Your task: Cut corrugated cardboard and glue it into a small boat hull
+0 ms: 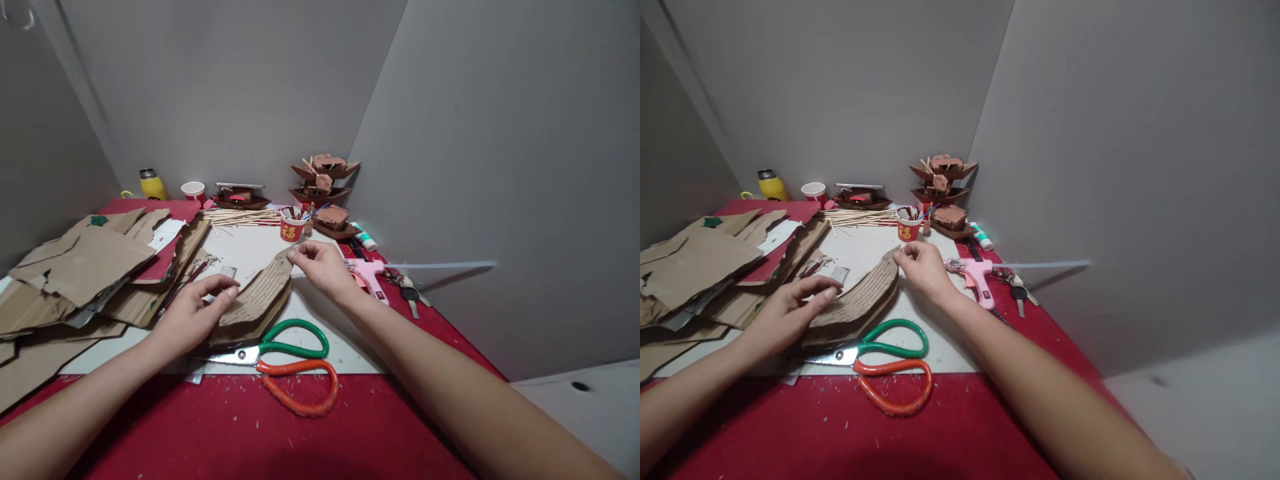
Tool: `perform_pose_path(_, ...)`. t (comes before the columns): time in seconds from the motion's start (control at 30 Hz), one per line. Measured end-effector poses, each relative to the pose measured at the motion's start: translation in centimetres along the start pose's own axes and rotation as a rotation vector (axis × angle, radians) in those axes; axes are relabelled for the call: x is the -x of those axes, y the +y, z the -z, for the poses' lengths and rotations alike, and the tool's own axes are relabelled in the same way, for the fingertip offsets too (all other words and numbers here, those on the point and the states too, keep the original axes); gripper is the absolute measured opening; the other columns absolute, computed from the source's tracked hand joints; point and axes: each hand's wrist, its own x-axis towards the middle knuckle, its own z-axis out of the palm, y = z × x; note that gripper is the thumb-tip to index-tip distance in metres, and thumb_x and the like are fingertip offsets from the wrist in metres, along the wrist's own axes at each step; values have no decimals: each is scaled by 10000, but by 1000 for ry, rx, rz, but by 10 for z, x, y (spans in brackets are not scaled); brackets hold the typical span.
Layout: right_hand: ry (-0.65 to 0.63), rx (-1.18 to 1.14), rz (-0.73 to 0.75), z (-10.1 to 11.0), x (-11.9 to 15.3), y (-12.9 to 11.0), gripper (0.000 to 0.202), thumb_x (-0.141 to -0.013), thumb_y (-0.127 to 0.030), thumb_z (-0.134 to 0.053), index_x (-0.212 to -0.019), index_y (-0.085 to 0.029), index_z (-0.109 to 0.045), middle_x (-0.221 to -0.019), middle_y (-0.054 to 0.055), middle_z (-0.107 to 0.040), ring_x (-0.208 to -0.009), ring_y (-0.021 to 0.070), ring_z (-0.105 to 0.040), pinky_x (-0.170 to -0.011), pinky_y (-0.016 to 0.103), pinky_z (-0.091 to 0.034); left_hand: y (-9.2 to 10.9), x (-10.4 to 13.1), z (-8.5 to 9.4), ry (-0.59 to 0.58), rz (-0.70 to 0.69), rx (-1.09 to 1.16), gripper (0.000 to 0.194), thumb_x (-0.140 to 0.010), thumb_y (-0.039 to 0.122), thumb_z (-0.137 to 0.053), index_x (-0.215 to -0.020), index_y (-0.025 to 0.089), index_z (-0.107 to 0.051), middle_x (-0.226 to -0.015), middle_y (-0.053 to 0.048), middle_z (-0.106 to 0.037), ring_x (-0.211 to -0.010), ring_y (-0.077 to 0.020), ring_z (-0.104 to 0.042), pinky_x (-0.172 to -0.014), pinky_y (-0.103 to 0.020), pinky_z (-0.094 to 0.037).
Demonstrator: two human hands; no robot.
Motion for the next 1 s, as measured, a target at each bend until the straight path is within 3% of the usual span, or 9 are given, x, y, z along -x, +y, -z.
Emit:
perform_pose_path(0.13,-30,-1,-12,-6,4,4,185,-733,-292,-552,-585,-192,-501,-568,-32,-499,-547,124,-466,-547,246,-372,-10,-11,0,101,199,279,319,-802,466,-599,-948,186,-642,-861,-43,-651,-705,-149,-562,-541,-217,-396)
perform_pose_path(0.27,-45,56,-18,-20,8,10,189,-753,-265,-554,-586,-192,-505,-567,-25,-521,-560,136,-495,-547,245,-376,-10,-27,0,68,289,329,342,-733,416,-650,-953,155,-629,-902,-75,-655,-737,-156,-579,-564,-227,-416)
perform_pose_path(0.5,26,281,-7,-23,12,6,206,-787,-260,-595,-601,-193,-535,-600,-8,-562,-602,150,-503,-572,251,-330,2,-69,-22,-131,137,72,415,-661,373,-693,-1003,141,-653,-697,-4,-622,-624,-155,-531,-580,-262,-393)
perform_pose_path(0.63,48,387,22,-21,20,-3,178,-803,-244,-589,-634,-194,-562,-612,3,-578,-586,155,-486,-549,258,-280,1,-87,-35,-196,67,102,227,-612,294,-711,-771,136,-677,-618,29,-577,-585,-137,-488,-567,-249,-361)
perform_pose_path(0.73,45,421,40,-20,23,-5,169,-798,-232,-602,-637,-197,-564,-611,2,-589,-575,154,-491,-537,253,-271,-3,-90,-36,-260,61,166,179,-627,310,-705,-653,138,-664,-585,27,-576,-562,-136,-490,-555,-248,-360)
perform_pose_path(0.83,48,421,62,-21,25,-5,135,-797,-230,-615,-674,-200,-569,-616,-10,-589,-572,149,-503,-541,243,-290,-6,-87,-32,-283,73,264,222,-653,356,-706,-692,142,-662,-594,26,-594,-562,-138,-517,-572,-251,-388)
perform_pose_path(1.0,93,390,108,-18,25,-11,137,-817,-241,-606,-697,-206,-549,-590,-37,-546,-545,137,-491,-528,231,-300,0,-80,-34,-200,62,426,250,-690,384,-696,-756,158,-611,-663,31,-607,-597,-129,-538,-606,-243,-411)
